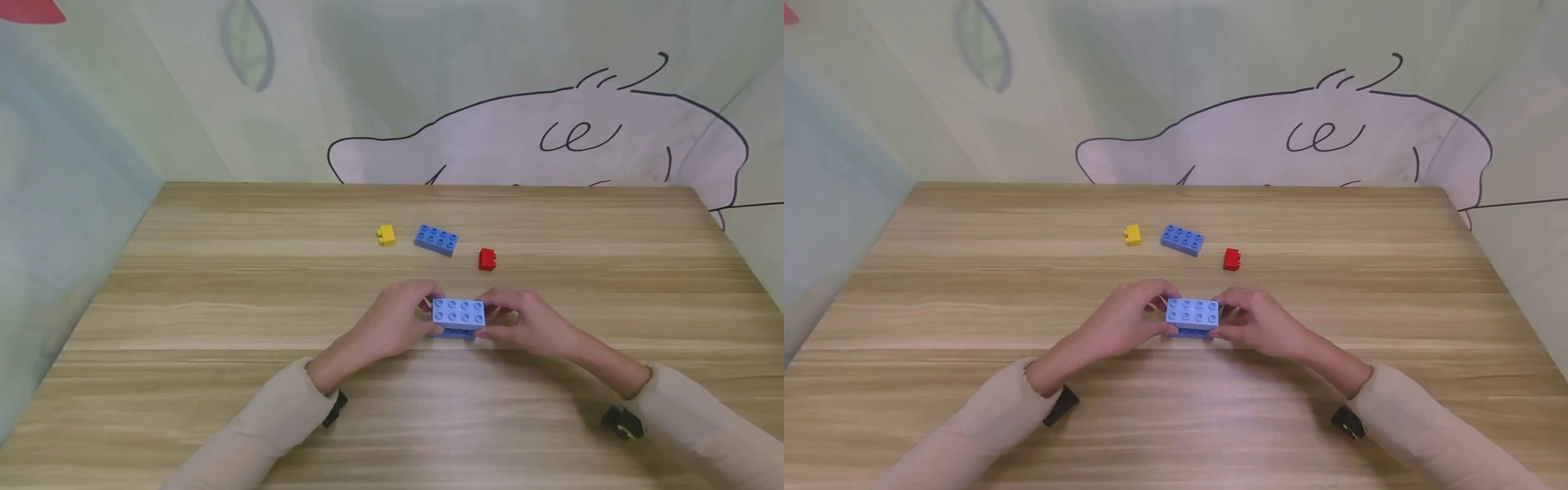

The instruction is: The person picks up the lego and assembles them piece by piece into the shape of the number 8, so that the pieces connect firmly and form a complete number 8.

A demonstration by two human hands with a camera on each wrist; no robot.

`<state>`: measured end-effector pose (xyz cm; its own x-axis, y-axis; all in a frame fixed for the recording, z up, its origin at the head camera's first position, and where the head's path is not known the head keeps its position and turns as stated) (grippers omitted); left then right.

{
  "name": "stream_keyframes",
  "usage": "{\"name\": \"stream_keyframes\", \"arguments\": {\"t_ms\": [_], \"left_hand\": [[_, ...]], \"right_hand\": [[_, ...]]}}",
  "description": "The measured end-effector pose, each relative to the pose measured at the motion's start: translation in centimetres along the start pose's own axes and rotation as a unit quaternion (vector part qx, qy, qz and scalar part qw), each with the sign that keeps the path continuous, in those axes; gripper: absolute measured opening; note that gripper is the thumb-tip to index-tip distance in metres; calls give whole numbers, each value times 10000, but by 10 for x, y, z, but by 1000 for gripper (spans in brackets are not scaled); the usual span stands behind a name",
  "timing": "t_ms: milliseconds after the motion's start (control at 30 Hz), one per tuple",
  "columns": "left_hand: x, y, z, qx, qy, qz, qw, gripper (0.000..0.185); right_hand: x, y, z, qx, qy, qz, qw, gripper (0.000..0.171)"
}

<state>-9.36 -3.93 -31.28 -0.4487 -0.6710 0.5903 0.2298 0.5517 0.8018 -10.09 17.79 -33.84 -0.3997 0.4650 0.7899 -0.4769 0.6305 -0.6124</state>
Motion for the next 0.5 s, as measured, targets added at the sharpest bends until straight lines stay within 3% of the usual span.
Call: {"name": "stream_keyframes", "arguments": {"t_ms": [500], "left_hand": [[-1,-1,1,79,100,-132,9998,36]], "right_hand": [[-1,-2,0,-105,25,-167,9998,39]]}}
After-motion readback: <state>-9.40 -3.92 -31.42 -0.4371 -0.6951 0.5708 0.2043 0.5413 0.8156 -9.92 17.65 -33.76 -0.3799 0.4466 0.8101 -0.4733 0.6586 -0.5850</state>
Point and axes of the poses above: each hand's wrist, its own z-axis towards the middle knuckle, its own x-axis out of the back of the hand, y = z × x, the point moved 1 cm from there along z, towards the middle knuckle, and after that the axes turned 12 degrees about -z, right-handed, at the moved point
